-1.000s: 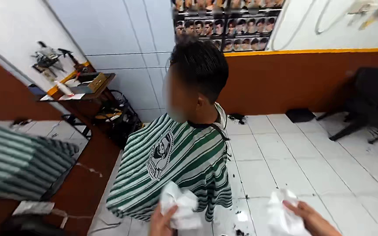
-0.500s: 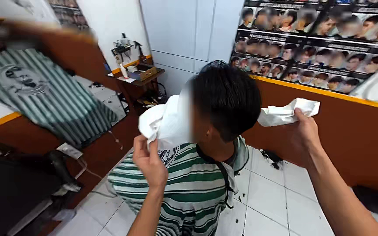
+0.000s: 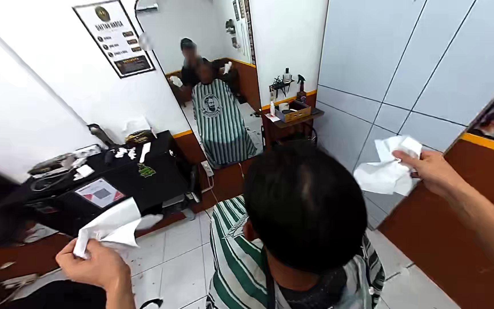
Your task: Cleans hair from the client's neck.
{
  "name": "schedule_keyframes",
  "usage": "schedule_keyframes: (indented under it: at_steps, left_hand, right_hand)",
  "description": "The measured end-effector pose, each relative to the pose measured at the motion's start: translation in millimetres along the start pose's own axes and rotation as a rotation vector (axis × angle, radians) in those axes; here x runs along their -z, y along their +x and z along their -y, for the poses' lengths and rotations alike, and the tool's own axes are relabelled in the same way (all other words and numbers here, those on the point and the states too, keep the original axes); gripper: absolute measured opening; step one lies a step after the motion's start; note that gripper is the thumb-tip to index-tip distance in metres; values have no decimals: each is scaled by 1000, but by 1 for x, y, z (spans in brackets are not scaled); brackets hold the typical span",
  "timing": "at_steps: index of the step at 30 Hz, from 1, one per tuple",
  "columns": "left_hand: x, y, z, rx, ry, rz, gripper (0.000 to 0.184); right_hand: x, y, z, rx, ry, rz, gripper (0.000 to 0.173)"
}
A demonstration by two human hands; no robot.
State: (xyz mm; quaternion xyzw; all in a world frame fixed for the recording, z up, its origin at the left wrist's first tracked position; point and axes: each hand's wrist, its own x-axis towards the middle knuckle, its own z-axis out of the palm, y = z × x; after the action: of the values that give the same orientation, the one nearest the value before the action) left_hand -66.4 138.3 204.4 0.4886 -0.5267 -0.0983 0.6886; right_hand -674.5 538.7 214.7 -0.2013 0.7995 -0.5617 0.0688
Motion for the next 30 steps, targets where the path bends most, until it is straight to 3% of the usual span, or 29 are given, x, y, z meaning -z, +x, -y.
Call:
schedule_keyframes:
  at_steps: [2, 5, 9, 14, 18, 23, 27, 30]
  left_hand:
    - [4, 3, 1, 35, 214, 47, 38]
    - [-16, -24, -44, 70, 267, 141, 39]
    - [-65, -82, -115, 194, -135, 212, 23]
    - [-77, -151, -187, 318, -466, 376, 22]
    - [-63, -177, -213, 354, -586, 461, 26]
    - [-43, -197, -213, 257, -635, 632, 35]
    - [-38, -205, -203, 172, -627, 692, 43]
    - [-39, -217, -192, 9, -655, 657, 66]
  right_hand:
    - [19, 49, -41, -71, -369, 91, 38]
    - [12, 81, -20, 22, -638, 7, 42]
    - [-61, 46, 52, 311, -251, 3, 41]
    - [-141, -14, 88, 336, 218, 319, 36]
    - [-152, -72, 117, 384, 458, 480, 27]
    - [-141, -114, 125, 335, 784, 683, 30]
    - [-136, -130, 119, 443, 724, 619, 40]
    - [-146, -142, 115, 500, 704, 354, 40]
